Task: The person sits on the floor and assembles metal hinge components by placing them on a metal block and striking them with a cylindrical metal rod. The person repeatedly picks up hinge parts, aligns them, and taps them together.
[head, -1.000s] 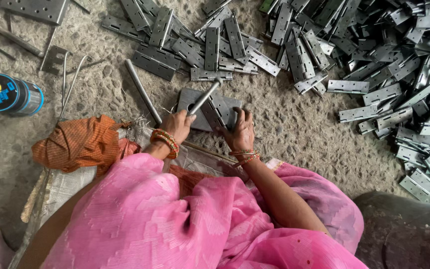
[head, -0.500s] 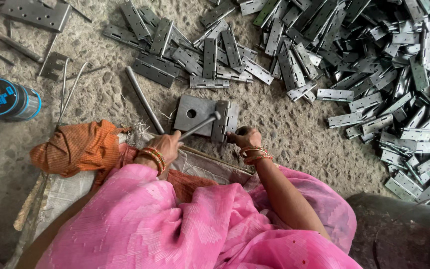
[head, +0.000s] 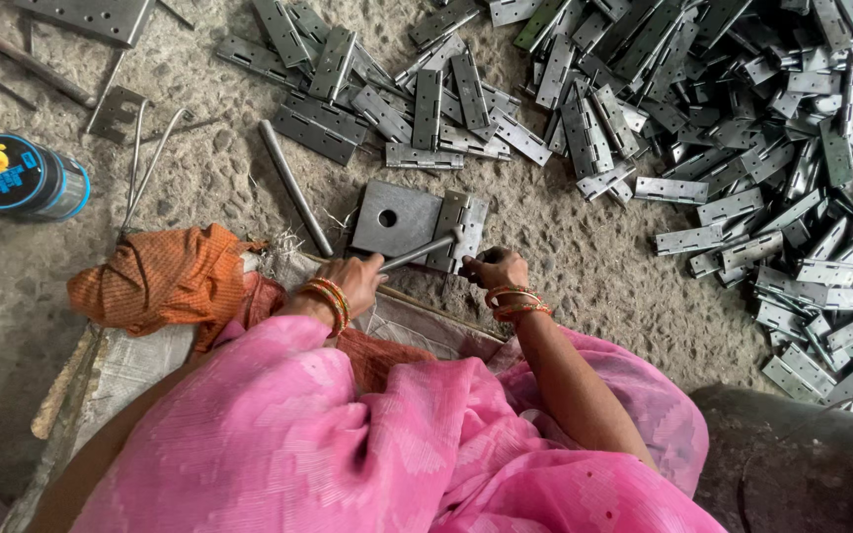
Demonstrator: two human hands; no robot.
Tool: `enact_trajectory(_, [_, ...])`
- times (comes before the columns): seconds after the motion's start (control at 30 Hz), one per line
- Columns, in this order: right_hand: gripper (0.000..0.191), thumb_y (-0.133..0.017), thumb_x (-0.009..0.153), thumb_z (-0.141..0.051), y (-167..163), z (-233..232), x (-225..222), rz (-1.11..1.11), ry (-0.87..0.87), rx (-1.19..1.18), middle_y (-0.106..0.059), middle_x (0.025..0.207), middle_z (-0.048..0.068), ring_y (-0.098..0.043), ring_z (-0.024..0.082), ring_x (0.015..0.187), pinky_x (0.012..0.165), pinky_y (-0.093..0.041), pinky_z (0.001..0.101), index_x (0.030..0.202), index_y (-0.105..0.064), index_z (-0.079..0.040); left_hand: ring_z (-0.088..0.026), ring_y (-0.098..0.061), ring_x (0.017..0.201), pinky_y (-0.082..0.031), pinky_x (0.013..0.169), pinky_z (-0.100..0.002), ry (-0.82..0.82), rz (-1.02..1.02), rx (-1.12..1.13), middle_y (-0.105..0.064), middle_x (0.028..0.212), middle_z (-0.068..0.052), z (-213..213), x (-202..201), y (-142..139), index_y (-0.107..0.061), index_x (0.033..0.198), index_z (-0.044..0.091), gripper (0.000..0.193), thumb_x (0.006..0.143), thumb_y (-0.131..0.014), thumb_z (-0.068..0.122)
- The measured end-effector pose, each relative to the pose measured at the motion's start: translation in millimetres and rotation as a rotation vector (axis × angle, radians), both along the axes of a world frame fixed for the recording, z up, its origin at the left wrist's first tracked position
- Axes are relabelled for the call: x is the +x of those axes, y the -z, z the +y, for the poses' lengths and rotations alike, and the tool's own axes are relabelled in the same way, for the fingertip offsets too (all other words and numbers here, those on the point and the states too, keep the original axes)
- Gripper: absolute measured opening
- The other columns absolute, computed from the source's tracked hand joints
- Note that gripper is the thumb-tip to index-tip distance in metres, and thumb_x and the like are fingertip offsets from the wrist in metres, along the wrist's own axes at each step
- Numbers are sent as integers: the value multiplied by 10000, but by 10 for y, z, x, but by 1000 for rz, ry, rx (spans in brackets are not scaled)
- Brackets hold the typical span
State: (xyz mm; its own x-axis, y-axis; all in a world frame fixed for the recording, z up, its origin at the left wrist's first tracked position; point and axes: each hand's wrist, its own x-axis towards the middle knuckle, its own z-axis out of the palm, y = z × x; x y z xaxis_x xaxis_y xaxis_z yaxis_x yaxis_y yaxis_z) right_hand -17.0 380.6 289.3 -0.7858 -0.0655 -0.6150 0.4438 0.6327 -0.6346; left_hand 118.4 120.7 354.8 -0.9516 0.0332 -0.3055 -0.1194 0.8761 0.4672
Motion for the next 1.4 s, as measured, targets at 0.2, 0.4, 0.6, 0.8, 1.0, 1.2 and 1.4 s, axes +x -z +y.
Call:
enact_trajectory(0.2, [477,-859,815,-335,43,37,-7,30,-27,20,-788,899,93,-759,168,699,614,-606,297,1089,-744,37,-150,-450,404,-371,374,-339,-219,-76,81,-556,565,-41,-138,42,387,-571,917,105,269,1047,-527,336])
enact_trajectory(0.4, [662,-926,704,-328,97,-122,-183,204,24,-19,-780,987,161,-746,177,759,643,-628,318,1204,-651,9,-129,-450,417,-377,368,-318,-257,191,129,-542,564,-11,-263,164,565,-597,918,104,241,1049,-557,302])
enact_trajectory(0.6, [581,-970,657,-217,-33,-224,-270,203,67,81,-783,970,125,-756,172,785,677,-648,292,1117,-708,24,-149,-474,440,-364,367,-317,-202,859,216,-521,573,-17,-109,208,-5,-624,1108,105,257,1093,-524,341])
enact_trajectory(0.8, [424,-916,726,-93,-134,-217,-279,44,288,-118,-759,904,146,-742,232,736,604,-640,353,1068,-693,23,-103,-412,342,-359,274,-293,-2,342,154,-504,519,-12,-263,198,78,-602,1062,115,228,1097,-473,299])
enact_trajectory(1.0, [347,-909,737,-79,-215,-253,-226,-2,337,-127,-733,844,116,-725,215,691,573,-635,346,973,-672,15,-79,-393,348,-337,281,-297,-198,483,205,-497,520,0,-175,255,544,-593,1054,108,274,1089,-471,351])
enact_trajectory(1.2, [301,-915,732,-96,-316,-269,-191,80,297,-67,-730,766,104,-701,195,632,528,-592,336,883,-693,40,-114,-436,366,-377,308,-321,4,272,61,-519,494,-16,-256,366,380,-634,1106,117,273,1072,-471,333])
enact_trajectory(1.4, [273,-894,726,-133,-404,-335,-175,152,197,43,-736,748,115,-694,193,604,543,-574,325,864,-709,13,-148,-521,447,-461,417,-321,-173,-176,40,-573,580,-23,-434,445,134,-617,1065,97,217,1063,-456,243])
